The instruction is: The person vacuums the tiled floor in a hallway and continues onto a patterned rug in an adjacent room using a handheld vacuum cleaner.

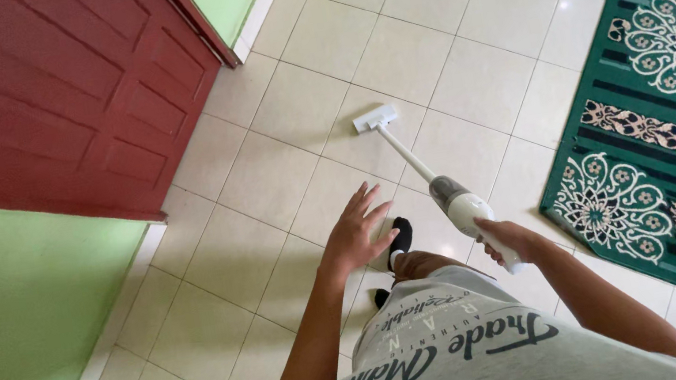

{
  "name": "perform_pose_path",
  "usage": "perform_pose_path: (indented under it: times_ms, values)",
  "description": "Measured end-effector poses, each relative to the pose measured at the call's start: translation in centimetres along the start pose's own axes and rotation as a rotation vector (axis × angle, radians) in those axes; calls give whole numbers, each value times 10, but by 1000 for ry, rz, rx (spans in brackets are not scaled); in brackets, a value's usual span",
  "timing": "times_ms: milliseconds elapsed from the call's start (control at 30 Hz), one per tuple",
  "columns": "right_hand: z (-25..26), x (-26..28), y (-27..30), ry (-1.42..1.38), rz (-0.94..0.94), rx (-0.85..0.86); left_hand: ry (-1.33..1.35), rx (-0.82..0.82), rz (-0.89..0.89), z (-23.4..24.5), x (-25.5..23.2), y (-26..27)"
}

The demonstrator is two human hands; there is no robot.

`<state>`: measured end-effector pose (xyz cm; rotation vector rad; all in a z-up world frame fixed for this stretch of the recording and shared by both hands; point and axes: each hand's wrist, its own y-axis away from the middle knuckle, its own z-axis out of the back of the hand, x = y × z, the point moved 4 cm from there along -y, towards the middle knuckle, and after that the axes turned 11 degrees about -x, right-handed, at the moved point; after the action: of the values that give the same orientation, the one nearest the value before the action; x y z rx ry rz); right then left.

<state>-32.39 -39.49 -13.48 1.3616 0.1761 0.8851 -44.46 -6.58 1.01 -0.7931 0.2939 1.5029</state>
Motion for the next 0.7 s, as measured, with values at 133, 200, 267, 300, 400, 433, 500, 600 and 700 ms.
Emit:
perform_pose_path:
  times_ms: [133,200,267,300,400,433,500,600,700]
  values:
    - [0,27,8,-217,-194,113,16,-6,-29,-8,9,-24]
    - [-7,45,-2,-229,-138,132,37,49,-28,-12,16,-38]
    - [-17,64,-22,-239,-85,147,15,55,-36,-12,23,-53]
    - [-24,77,-35,-270,-45,185,-6,59,-41,-12,27,-62]
    - [-40,112,-77,-251,48,184,-18,57,-40,-7,38,-88]
    - [-45,129,-91,-275,52,193,-20,53,-42,-4,40,-97]
    - [-61,160,-116,-288,73,208,-54,71,-20,0,40,-107]
    - [-73,207,-146,-342,40,244,-65,80,-22,6,40,-125]
    - [-82,250,-165,-317,96,219,-49,38,-6,14,38,-130]
